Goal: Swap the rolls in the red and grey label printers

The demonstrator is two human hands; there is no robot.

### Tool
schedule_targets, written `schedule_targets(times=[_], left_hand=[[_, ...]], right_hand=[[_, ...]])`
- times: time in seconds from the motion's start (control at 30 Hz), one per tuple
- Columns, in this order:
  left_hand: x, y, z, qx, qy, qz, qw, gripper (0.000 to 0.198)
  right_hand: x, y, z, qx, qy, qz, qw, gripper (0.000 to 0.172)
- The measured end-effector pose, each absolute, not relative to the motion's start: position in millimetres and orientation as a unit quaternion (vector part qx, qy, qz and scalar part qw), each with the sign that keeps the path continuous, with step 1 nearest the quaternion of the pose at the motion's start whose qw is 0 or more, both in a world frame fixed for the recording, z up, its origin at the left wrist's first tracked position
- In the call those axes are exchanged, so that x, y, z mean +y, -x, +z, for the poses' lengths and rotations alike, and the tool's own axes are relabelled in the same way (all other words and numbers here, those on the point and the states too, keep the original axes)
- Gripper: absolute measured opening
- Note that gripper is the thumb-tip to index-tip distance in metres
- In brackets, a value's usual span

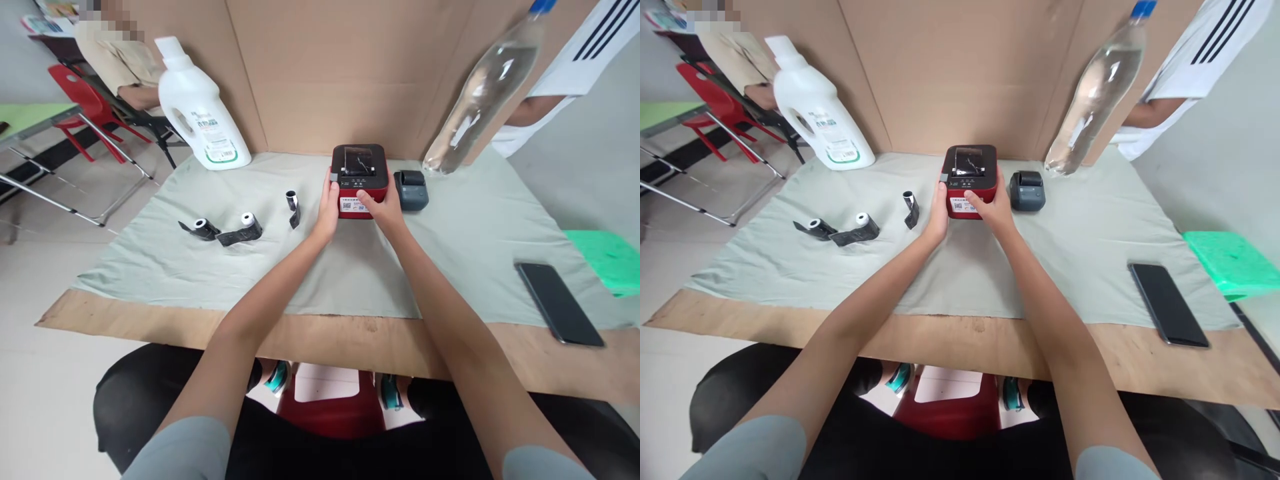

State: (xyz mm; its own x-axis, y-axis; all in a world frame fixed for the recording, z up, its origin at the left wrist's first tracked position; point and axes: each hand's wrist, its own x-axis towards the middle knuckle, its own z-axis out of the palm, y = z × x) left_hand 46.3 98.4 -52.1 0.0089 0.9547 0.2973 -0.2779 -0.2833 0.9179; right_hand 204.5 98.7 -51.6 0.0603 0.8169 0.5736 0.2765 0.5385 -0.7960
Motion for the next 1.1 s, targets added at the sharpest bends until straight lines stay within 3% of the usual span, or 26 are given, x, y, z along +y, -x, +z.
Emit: schedule_targets(times=[0.13, 0.33, 0.73, 1.1], left_hand=[[45.7, -30.2, -41.5, 0.282, -0.56, 0.637, 0.449, 0.066], [-15.2, -12.8, -57.7, 0.309, -0.566, 0.621, 0.446, 0.072], [-13.4, -17.9, -76.6, 0.381, -0.585, 0.538, 0.473, 0.069], [-14.0, -17.4, -72.2, 0.362, -0.538, 0.567, 0.508, 0.061]], right_hand=[[45.1, -194.6, -33.0, -0.654, 0.402, 0.223, 0.6, 0.11], [-14.7, -178.8, -50.8, -0.666, 0.427, 0.191, 0.581, 0.107], [-16.3, -192.2, -73.6, -0.65, 0.463, 0.197, 0.57, 0.099], [-21.0, -191.9, -74.3, -0.651, 0.461, 0.205, 0.567, 0.102]])
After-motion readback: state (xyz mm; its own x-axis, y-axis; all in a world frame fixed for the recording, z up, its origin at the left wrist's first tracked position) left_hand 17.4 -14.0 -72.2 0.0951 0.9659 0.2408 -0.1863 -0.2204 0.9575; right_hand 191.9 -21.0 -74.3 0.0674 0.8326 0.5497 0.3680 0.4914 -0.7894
